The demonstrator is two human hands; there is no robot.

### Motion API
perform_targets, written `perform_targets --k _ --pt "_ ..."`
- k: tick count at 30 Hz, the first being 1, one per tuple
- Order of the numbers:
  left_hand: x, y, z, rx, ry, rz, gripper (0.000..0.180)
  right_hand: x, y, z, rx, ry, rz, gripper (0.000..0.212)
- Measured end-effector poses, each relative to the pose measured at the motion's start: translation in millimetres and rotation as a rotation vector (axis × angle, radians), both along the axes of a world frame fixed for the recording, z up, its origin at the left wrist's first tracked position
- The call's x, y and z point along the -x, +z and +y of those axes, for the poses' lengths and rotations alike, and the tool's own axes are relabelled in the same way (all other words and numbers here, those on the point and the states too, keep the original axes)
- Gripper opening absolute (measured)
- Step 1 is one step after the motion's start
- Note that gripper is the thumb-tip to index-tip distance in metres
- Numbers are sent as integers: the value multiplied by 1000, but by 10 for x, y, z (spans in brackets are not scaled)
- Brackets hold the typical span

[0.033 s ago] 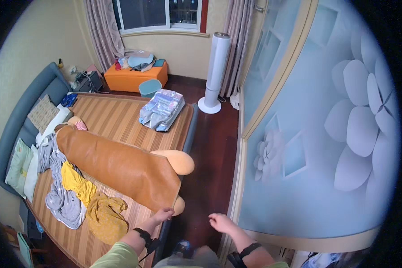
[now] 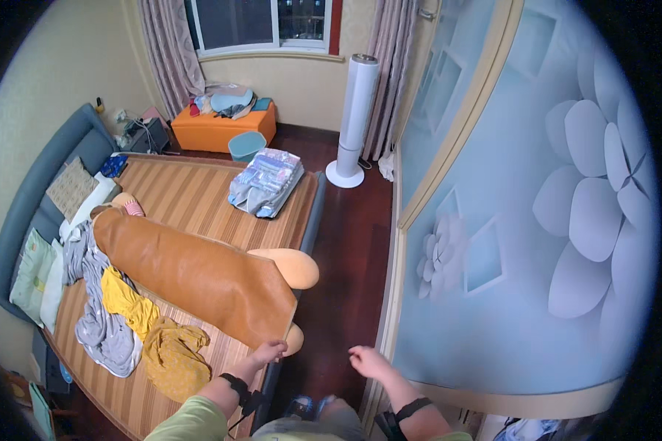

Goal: The person picks up folded clothes from a bed, carries them to a wardrobe, and places them onto a shelf one by one.

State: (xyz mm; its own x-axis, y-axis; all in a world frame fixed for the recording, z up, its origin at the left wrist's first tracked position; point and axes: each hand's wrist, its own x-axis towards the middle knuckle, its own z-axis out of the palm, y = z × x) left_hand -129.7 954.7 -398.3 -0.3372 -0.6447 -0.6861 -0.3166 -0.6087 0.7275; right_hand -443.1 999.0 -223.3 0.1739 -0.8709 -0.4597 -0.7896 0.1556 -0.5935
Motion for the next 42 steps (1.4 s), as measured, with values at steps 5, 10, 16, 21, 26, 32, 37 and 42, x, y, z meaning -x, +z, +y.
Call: perform_targets --k 5,10,16,21,26,32,37,42 --pt "492 914 -931 -185 296 96 38 999 -78 -493 178 -526 -84 29" --pt "783 1062 -2063 -168 482 191 37 1717 -173 -1357 8 -463 -74 28" --pt "885 1272 -3209 -175 788 302 37 2236 0 -3078 76 -348 -75 26" --pt "901 1685 -3926 -98 957 324 28 2176 48 -4590 141 -218 -104 27" --pt "797 1041 -4481 -142 1190 371 28 1734 63 -6100 139 13 -65 27" --pt "845 342 -5002 -273 1332 501 30 1159 -247 -7379 89 363 -11 26" --pt "1008 235 -5135 -385 1480 520 31 322 -212 -8253 31 595 80 30" --pt "1120 139 -5249 -399 1530 496 34 -641 -475 -9072 1 964 52 44"
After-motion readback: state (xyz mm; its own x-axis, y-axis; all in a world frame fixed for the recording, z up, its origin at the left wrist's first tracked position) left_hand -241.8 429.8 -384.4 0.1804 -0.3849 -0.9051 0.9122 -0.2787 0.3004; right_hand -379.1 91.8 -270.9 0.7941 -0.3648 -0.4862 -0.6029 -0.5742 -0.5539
